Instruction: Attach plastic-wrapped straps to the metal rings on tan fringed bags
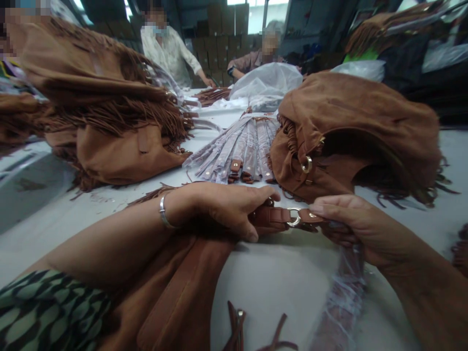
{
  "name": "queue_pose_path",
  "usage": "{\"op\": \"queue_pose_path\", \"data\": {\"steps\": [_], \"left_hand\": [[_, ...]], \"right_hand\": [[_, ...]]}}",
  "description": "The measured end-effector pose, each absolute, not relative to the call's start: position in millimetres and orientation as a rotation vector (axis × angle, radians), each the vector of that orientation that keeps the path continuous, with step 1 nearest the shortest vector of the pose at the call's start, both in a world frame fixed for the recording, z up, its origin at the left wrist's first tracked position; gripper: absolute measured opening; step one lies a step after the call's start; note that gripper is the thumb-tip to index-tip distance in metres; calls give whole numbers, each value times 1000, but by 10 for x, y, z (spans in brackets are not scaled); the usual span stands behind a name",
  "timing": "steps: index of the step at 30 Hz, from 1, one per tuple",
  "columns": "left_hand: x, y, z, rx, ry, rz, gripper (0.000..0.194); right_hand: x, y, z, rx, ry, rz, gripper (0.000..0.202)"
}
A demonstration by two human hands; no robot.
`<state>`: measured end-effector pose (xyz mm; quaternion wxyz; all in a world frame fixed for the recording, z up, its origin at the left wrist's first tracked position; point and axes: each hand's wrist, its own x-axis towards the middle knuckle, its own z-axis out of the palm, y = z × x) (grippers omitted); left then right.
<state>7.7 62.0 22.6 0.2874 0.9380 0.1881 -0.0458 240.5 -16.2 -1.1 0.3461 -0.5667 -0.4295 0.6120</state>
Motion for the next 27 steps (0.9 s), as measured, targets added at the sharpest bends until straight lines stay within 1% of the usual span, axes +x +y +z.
{"op": "queue_pose_path", "data": {"steps": [2,3,7,10,15,17,21,27], "left_hand": [[19,676,279,2486,538,-166,80],[11,685,294,2481,547,-176,76],[109,608,269,2454,519,-66,44],[240,486,179,2444,503,62,31],[367,328,15,2664,650,272,33],[390,287,-24,2745,707,300,31],[428,247,-74,2850,828,290,28],[444,281,-143,2925,746,224,31]], "right_hand": [[2404,-154,-14,-1474,-1120,1581,39],[2402,-152,-14,-1476,-1127,1576,39],[2392,-162,-7,-1485,-1146,1556,39],[2391,-173,1,-1484,-1137,1566,38],[2385,-171,-1,-1464,-1130,1585,40],[2375,-166,-6,-1460,-1126,1584,40],[2376,-161,-20,-1493,-1142,1563,41],[2447,-166,-11,-1576,-1427,1478,46]]}}
